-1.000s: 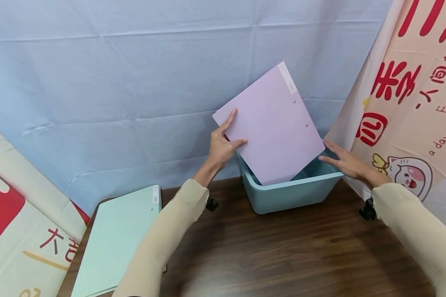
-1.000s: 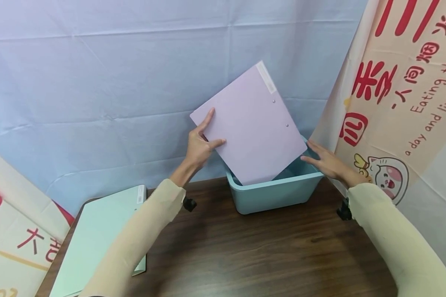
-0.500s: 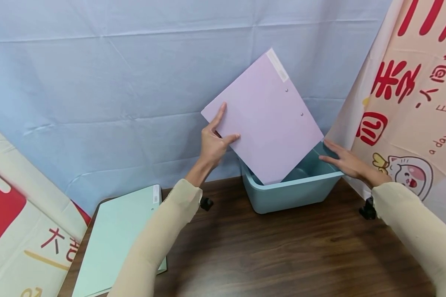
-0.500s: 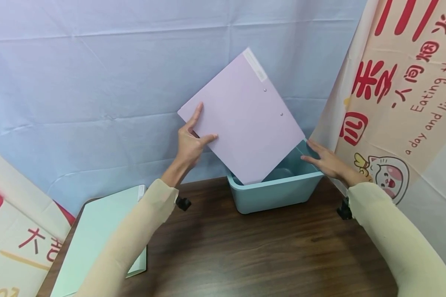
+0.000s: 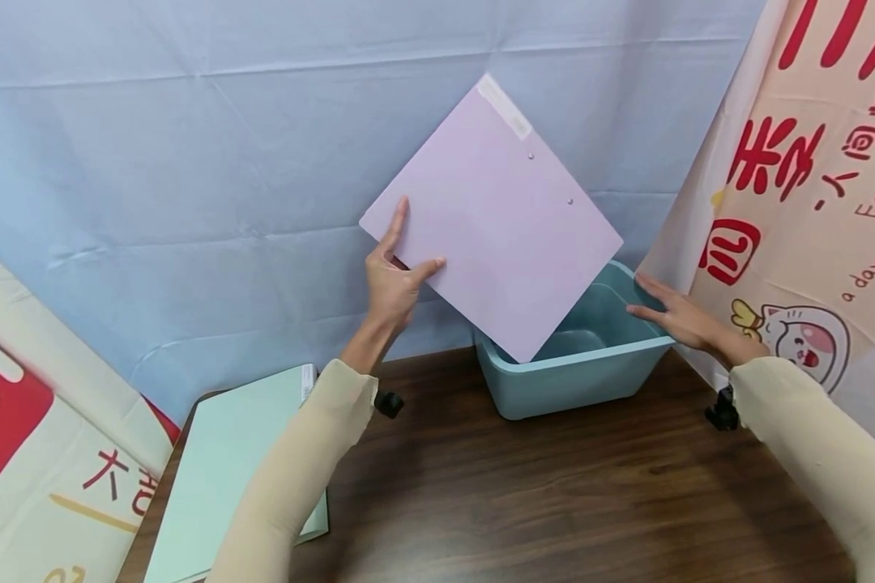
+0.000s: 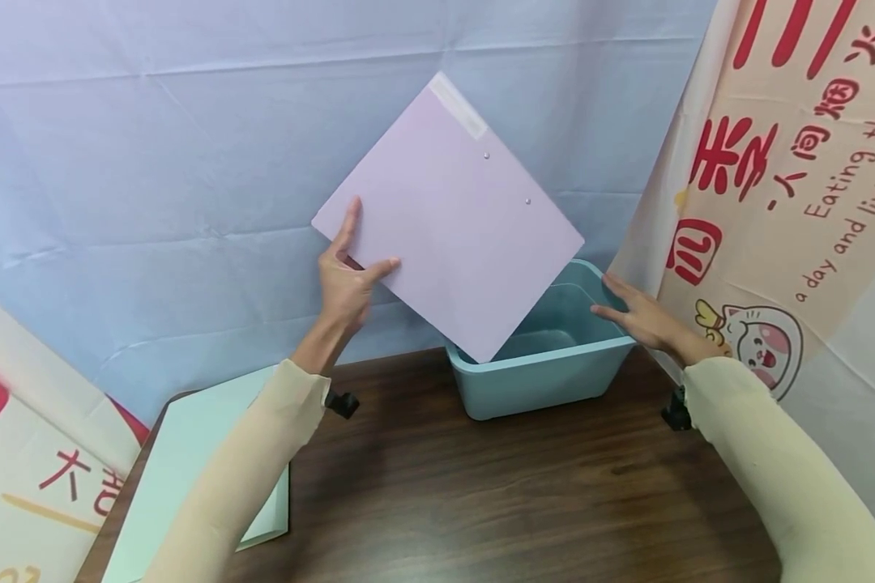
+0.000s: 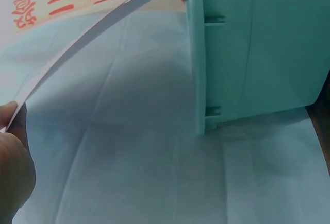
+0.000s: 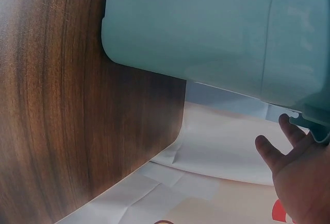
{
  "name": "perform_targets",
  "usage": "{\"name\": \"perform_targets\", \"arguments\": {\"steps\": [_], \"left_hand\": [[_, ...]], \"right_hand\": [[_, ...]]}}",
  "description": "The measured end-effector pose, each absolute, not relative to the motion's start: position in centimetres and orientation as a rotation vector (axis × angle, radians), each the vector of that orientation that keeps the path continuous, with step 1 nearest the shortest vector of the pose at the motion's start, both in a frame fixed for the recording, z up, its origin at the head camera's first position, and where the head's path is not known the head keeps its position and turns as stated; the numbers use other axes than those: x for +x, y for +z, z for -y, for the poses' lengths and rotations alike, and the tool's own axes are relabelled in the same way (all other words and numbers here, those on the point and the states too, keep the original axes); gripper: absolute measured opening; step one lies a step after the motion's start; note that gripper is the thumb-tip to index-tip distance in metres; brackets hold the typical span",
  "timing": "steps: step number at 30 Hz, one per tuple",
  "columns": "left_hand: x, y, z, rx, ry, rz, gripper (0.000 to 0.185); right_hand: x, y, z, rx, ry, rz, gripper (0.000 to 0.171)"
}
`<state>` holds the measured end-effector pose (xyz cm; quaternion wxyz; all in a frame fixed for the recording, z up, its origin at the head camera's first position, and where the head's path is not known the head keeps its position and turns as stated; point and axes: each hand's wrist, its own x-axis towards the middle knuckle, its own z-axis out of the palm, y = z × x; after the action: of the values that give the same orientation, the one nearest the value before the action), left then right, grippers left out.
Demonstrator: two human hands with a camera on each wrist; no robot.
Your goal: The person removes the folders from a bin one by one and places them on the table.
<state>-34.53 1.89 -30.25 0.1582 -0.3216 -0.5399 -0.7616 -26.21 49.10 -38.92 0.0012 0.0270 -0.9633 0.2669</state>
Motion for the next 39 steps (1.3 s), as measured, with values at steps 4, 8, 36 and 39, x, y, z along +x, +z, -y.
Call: {"name": "perform_targets", "arguments": {"steps": [4, 8, 36, 39], "left_hand": [[-34.4, -30.0, -1.1, -0.922, -2.206, 1.476, 0.103], [-34.2, -29.5, -0.4, -0.927, -2.229, 1.426, 0.103], [-32.3, -27.4, 5.5, -0.952, -2.253, 1.339, 0.104], [-31.9, -27.2, 6.3, -0.942, -2.26, 1.347, 0.105]], "right_hand": [[-26.3, -38.8, -49.1, 0.084, 0.821, 3.03, 0.088], [-26.4, -38.7, -49.0, 0.087, 0.826, 3.029, 0.088], [-26.4, -38.9, -49.4, 0.089, 0.871, 3.019, 0.088], [-26.4, -39.0, -49.3, 0.084, 0.86, 3.021, 0.088]]}}
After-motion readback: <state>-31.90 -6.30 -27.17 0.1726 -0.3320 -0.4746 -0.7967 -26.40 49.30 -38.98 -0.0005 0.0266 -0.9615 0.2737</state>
